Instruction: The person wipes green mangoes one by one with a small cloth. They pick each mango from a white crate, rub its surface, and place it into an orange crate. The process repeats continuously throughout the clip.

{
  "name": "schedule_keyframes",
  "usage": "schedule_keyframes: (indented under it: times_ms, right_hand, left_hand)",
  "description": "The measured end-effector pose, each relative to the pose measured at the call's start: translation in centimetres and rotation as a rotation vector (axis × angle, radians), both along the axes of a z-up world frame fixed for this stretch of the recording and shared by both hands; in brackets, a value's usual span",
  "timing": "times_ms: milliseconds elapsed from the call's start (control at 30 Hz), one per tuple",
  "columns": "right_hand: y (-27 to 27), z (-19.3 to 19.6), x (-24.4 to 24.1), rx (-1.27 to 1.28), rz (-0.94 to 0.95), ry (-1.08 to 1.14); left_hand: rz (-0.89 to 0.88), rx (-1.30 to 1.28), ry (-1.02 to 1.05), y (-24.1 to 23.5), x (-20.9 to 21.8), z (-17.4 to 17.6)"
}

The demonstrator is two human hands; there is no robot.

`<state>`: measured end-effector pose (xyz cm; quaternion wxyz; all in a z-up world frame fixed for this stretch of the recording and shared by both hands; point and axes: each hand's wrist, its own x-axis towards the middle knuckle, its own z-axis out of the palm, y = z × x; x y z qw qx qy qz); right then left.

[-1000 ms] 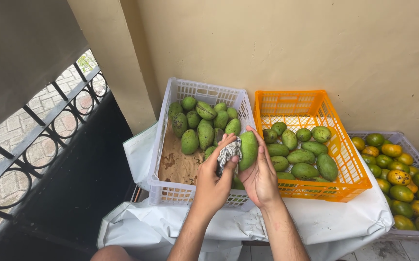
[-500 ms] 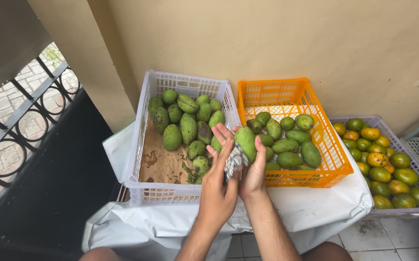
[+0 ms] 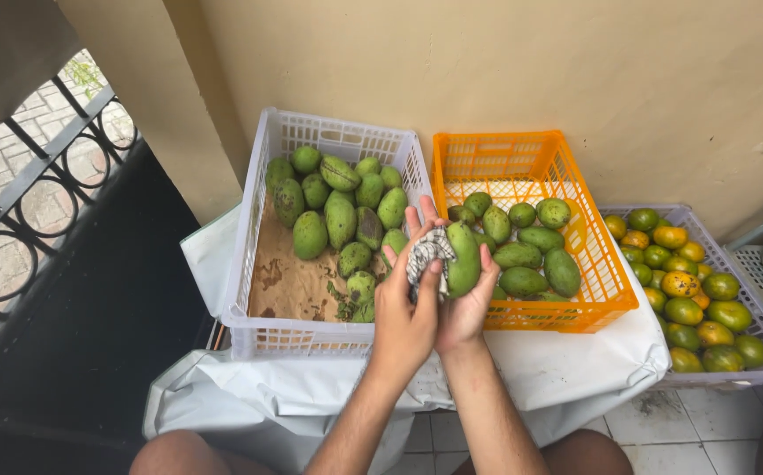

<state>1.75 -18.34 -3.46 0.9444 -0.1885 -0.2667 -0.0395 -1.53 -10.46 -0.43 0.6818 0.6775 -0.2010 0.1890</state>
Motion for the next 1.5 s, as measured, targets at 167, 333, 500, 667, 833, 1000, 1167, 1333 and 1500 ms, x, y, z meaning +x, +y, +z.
schedule_keyframes:
  times_ms: [167, 333, 500, 667, 833, 1000, 1167, 1333, 1500]
  right_hand:
    - [0.0, -0.1, 0.2, -0.108, -0.197, 0.058]
    - [3.2, 2.0, -1.8, -0.601, -0.619, -0.106]
    - [4.3, 1.9, -1.9, -0.822, -0.893, -0.068]
    - [4.0, 2.1, -1.5, -0.919, -0.803, -0.015]
    - [3.3, 1.3, -0.1, -0.978, -0.769, -0.08]
    - [3.4, 0.6, -0.3, -0.824, -0.885, 0.044]
    - [3.8, 0.5, -0.5, -0.686, -0.925, 0.02]
    - [2.3, -0.3, 0.1, -0.452, -0.742, 0.066]
    - [-3.3, -0.2, 1.4, 0.249, -0.071, 0.52]
  left_hand:
    - [-0.066, 0.024, -0.024, 0.6, -2.0, -2.1]
    - [0.187, 0.008, 0.101, 3.1, -1.4, -1.5]
    - [0.225, 0.061, 0.013, 4.2, -2.4, -1.4]
    - [0.085, 0.259, -0.165, 5.1, -0.9, -0.6]
    - [0.095, 0.442, -0.312, 6.2, 1.5, 1.1]
    - [0.157, 0.889, -0.448, 8.4, 4.8, 1.5]
    - [0.025, 0.95, -0.3, 11.1, 5.1, 4.4]
    - [0.073, 1.192, 0.021, 13.4, 6.5, 2.0]
    - [0.046, 1.318, 0.282, 13.0, 6.6, 1.3]
